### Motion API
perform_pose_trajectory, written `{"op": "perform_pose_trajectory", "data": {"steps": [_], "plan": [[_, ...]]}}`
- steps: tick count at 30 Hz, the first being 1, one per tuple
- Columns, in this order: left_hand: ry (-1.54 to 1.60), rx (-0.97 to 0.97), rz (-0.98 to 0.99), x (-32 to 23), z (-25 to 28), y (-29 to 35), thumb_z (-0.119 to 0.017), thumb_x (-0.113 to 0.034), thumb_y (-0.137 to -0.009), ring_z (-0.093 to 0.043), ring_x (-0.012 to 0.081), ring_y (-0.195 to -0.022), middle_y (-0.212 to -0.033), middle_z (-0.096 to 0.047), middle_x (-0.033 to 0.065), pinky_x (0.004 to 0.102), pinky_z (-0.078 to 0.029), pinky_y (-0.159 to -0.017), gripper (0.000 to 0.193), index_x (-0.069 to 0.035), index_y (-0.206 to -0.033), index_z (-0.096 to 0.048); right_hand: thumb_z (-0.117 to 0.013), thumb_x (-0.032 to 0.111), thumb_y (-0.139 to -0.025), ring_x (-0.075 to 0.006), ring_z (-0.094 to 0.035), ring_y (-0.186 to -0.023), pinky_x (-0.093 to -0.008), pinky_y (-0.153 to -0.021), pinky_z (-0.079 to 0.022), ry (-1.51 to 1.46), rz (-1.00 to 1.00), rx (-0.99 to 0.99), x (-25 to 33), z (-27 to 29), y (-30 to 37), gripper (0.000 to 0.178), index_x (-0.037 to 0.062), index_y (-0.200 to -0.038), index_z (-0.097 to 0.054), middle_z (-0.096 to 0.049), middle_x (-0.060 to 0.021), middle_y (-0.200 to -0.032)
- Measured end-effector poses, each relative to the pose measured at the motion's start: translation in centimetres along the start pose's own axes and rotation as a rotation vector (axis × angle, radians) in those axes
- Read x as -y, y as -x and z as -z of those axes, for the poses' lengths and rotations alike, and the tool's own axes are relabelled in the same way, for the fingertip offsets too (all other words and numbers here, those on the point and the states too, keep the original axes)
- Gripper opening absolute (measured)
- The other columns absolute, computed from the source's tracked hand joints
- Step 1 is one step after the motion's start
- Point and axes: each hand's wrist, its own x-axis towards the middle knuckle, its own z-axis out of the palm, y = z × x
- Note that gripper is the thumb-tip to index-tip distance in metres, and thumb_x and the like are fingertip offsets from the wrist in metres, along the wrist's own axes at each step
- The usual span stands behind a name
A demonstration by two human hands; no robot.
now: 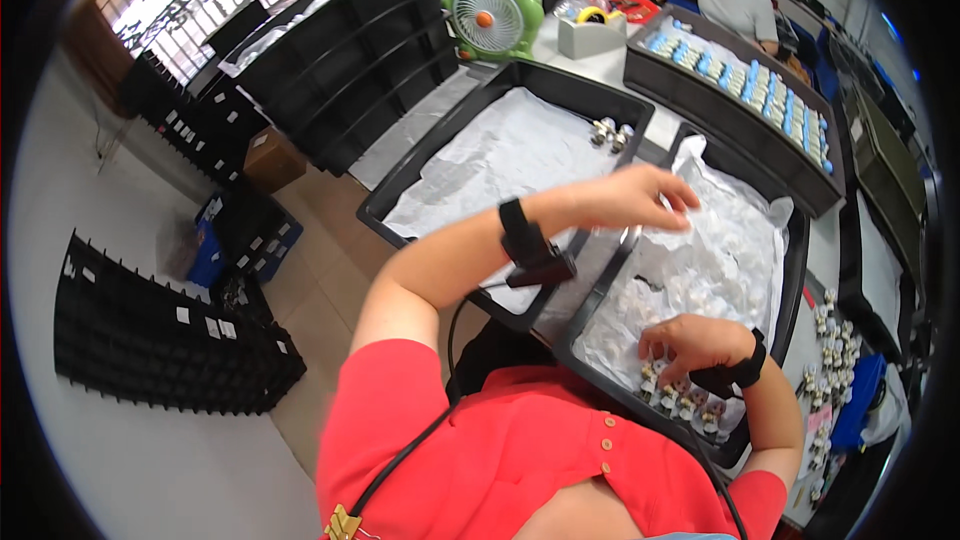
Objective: The person picks up small, cylindrical components from a tray and places them into a second tray lined with white paper. The person handles the items one at a time, rotating them in their hands before placing them into the destination tray.
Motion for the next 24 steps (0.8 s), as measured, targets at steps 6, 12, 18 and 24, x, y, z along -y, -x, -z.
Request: {"op": "perform_pose_trajectory", "data": {"steps": [6,12,18,24], "plan": [[0.032,0.053,-0.052,-0.8,-3.2,1.3,-0.066,-0.023,-0.084,-0.057,0.0145,-0.094,-0.114,-0.055,0.0113,0.0286,-0.047,-0.084,0.048,-0.003,-0.125,-0.051,-0.077,0.017,-0.066,-0.017,-0.062,-0.081,-0.0282,-0.074,-0.049,-0.201,-0.072,-0.213,2.1,2.4,1.0,0.039,0.0027,-0.099,-0.062,-0.065,-0.0057,-0.091],[0.466,0.046,0.159,-0.5,-4.2,1.6,-0.065,-0.027,-0.086,-0.056,0.0164,-0.097,-0.124,-0.048,0.0152,0.0277,-0.047,-0.079,0.065,-0.003,-0.137,-0.034,-0.072,0.004,-0.067,-0.0121,-0.055,-0.083,-0.0262,-0.075,-0.045,-0.359,0.1,-0.927,-0.3,2.4,1.1,0.029,0.0034,-0.093,-0.06,-0.059,-0.0032,-0.091],[0.531,-0.038,0.161,0.3,-3.4,2.2,-0.06,-0.011,-0.088,-0.054,0.0129,-0.1,-0.124,-0.053,0.0145,0.0265,-0.046,-0.083,0.062,-0.003,-0.141,-0.029,-0.071,0.001,-0.068,-0.0172,-0.055,-0.088,-0.0284,-0.077,-0.045,-0.077,0.178,-1.091,0.9,2.9,-0.2,0.029,0.0051,-0.095,-0.06,-0.056,-0.0057,-0.097],[0.556,-0.011,0.18,1.6,-4.0,1.5,-0.058,-0.007,-0.089,-0.056,0.01,-0.091,-0.114,-0.058,0.009,0.0244,-0.046,-0.077,0.051,-0.002,-0.135,-0.038,-0.072,0.001,-0.07,-0.0181,-0.057,-0.09,-0.028,-0.078,-0.047,0.004,0.167,-1.08,-0.2,2.9,-0.3,0.032,0.006,-0.1,-0.062,-0.059,-0.0065,-0.099]]}}
